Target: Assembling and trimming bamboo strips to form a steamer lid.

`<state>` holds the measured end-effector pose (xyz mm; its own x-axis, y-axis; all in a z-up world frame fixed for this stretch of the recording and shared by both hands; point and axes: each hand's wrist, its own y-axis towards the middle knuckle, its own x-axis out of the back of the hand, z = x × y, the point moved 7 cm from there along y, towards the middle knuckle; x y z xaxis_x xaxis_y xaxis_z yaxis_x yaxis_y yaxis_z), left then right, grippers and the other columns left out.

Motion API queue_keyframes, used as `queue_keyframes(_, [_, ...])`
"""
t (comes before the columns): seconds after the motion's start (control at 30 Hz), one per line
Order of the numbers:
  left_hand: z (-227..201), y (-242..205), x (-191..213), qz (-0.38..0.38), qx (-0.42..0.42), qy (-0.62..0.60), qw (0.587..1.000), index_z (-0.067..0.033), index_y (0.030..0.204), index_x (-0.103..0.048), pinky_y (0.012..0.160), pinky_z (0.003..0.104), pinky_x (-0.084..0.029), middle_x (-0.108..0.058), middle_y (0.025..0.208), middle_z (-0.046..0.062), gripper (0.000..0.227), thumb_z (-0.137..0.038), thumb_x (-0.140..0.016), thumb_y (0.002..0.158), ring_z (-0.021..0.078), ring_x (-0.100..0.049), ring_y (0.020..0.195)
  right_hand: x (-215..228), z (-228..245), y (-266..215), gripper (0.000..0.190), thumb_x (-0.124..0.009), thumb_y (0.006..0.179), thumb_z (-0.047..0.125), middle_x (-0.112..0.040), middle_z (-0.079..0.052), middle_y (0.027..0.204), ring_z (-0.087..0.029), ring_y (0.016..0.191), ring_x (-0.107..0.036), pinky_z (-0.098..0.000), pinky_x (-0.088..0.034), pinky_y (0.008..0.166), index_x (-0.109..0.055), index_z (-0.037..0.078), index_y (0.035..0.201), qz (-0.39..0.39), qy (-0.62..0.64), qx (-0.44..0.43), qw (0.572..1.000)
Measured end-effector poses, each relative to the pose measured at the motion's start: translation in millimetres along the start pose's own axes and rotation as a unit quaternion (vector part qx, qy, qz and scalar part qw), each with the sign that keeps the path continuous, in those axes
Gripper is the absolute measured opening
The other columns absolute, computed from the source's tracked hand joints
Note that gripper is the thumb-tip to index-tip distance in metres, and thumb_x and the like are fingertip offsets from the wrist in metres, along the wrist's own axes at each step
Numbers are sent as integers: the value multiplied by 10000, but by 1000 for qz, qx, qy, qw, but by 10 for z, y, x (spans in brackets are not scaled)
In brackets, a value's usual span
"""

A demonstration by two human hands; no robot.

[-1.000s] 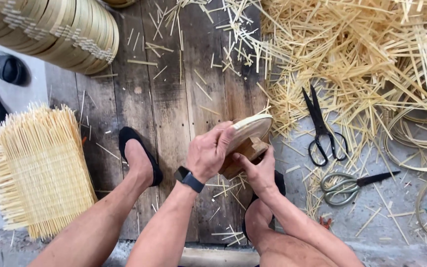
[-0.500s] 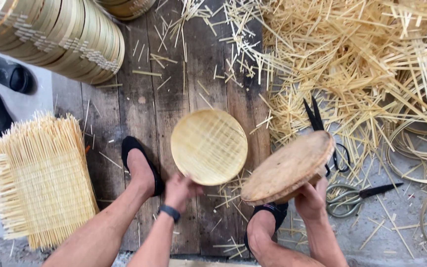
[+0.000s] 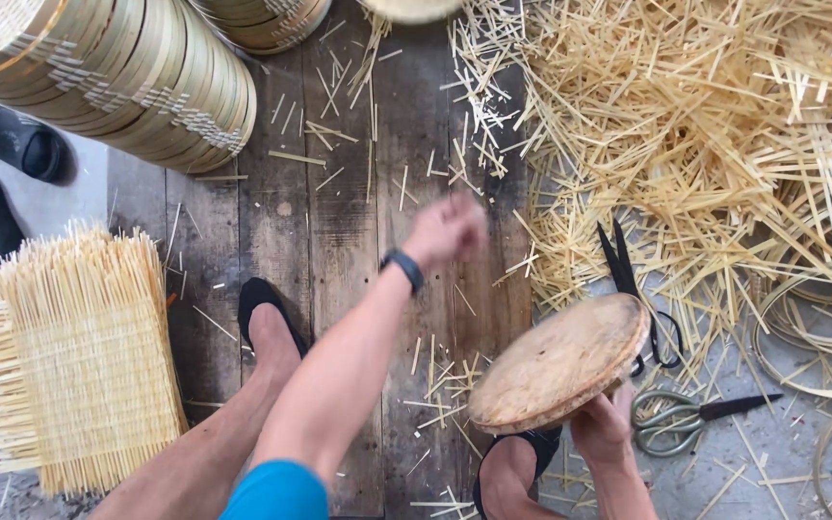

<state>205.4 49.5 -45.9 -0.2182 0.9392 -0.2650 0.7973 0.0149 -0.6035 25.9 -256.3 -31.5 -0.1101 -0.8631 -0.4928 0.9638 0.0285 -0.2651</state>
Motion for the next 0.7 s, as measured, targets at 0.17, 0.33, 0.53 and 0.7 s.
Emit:
queue_keyframes(0.17, [1151,-1245,27,-1,286,125,950,-24,1188,-707,953,418,-577,-744,1148,166,652,-607,-507,975,282,-716,1073,-198,-535,51,736,-603,877,446,-573,-142,1430,-311,1281,-562,-486,-448,1047,-422,76,1487,5,172,-212,962])
queue_keyframes(0.33, [1420,-964,1229,-150,43,78,985,-16,1162,-735,927,343,-518,-771,1139,151,507,-479,-606,1002,182,-677,991,-938,-278,222,675,-427,993,499,-564,-167,1445,-312,1305,-563,-465,-455,1076,-444,33,1481,15,147,-213,966])
queue_keyframes(0.53, [-194,-1644,1910,-261,-54,473,840,-108,1286,-673,956,390,-553,-745,1086,157,415,-304,-698,921,273,-699,1004,-227,-1339,165,436,-568,1069,152,-623,-182,1332,-270,1088,-520,-402,-416,984,-551,-69,1444,-25,-29,-229,973])
queue_keyframes(0.7, [-370,-2280,3842,-409,116,667,612,65,1554,-201,1143,524,-298,-347,1518,331,1091,-381,-854,802,460,-324,1412,-587,-1228,-4,394,-557,1022,177,-647,-116,1280,-252,1215,-606,-461,-467,1082,-526,-30,1355,-46,56,-263,962])
